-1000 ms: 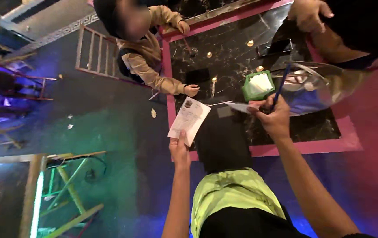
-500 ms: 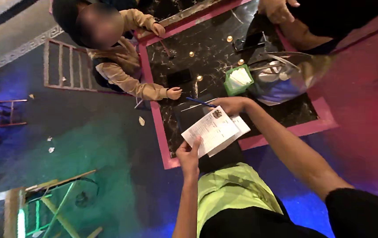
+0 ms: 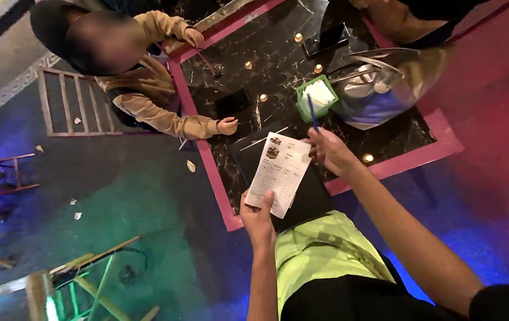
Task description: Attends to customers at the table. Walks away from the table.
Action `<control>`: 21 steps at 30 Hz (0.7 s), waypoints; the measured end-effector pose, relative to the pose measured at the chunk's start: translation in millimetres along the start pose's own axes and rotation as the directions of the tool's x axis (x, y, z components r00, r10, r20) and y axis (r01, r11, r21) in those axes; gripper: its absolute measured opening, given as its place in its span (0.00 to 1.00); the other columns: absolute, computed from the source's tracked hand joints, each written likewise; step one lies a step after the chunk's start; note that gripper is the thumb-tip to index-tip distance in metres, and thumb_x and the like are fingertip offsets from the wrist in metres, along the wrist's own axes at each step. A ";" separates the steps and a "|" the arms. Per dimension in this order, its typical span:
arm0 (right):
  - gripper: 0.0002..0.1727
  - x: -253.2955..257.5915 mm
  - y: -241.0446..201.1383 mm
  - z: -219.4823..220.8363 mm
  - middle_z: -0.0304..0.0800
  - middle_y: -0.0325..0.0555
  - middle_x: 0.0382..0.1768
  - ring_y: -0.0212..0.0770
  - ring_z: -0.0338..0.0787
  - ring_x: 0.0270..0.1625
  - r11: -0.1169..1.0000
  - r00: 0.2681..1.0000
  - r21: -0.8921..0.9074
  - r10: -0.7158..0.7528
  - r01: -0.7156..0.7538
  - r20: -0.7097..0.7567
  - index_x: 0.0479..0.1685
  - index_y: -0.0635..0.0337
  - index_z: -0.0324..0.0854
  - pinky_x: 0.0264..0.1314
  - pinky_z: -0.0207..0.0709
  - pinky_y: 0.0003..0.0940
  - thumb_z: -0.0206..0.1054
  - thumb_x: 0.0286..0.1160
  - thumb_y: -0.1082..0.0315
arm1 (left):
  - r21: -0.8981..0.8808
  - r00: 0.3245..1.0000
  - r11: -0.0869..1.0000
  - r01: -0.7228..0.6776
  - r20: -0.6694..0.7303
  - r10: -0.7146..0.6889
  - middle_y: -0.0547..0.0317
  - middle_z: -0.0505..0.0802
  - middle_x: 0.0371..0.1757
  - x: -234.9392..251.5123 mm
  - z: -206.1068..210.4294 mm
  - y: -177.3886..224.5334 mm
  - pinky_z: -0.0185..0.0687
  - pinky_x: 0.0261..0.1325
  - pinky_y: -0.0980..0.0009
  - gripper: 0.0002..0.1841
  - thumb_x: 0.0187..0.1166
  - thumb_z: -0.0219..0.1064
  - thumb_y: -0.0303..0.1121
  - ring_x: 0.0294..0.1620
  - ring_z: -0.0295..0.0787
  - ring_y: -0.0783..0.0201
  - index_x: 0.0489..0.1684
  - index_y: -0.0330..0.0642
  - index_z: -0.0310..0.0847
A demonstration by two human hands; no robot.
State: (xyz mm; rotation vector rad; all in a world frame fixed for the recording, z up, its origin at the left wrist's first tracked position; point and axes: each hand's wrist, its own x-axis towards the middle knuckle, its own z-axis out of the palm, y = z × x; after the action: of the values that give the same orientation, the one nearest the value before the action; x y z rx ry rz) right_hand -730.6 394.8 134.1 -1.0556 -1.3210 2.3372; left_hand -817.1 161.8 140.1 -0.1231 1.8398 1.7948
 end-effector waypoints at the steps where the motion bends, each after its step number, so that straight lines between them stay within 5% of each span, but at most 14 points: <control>1: 0.16 -13.0 7.7 1.6 0.86 0.38 0.41 0.33 0.88 0.39 0.998 0.998 0.017 -0.058 0.058 -0.010 0.56 0.50 0.71 0.44 0.86 0.32 0.65 0.83 0.53 | -0.012 1.000 1.000 0.011 -0.002 -0.011 0.36 0.92 0.51 -2.0 0.9 1.4 0.96 0.47 0.52 0.29 0.70 0.75 0.17 0.46 0.95 0.48 0.72 0.28 0.71; 4: 0.22 -34.0 17.3 14.3 0.90 0.44 0.41 0.39 0.91 0.40 0.980 0.978 -0.002 -0.200 0.201 -0.063 0.52 0.53 0.71 0.42 0.89 0.36 0.80 0.66 0.67 | -0.042 0.999 0.998 0.047 0.013 -0.047 0.37 0.92 0.54 -7.7 6.6 6.6 0.95 0.48 0.54 0.31 0.74 0.72 0.18 0.46 0.95 0.49 0.79 0.31 0.67; 7: 0.24 -40.5 13.0 28.9 0.90 0.45 0.36 0.39 0.92 0.34 0.965 0.951 -0.067 -0.261 0.253 -0.167 0.50 0.55 0.70 0.34 0.89 0.34 0.82 0.61 0.73 | -0.032 0.997 0.997 0.072 0.023 -0.072 0.37 0.93 0.49 -13.6 12.1 10.0 0.95 0.42 0.57 0.26 0.75 0.72 0.19 0.42 0.96 0.51 0.73 0.28 0.71; 21: 0.18 -46.2 -6.1 39.0 0.86 0.39 0.23 0.30 0.83 0.20 0.919 0.917 -0.141 -0.384 0.368 -0.109 0.44 0.53 0.69 0.19 0.75 0.20 0.78 0.71 0.67 | -0.123 0.994 0.986 0.113 0.005 -0.113 0.39 0.95 0.44 -37.2 18.9 25.0 0.95 0.48 0.56 0.20 0.71 0.74 0.17 0.41 0.96 0.53 0.60 0.23 0.77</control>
State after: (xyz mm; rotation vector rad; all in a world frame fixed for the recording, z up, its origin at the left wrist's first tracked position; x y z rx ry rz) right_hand -726.0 348.7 173.4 -0.8777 -1.4745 1.8932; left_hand -790.7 170.6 180.1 -0.2705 1.6882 1.8287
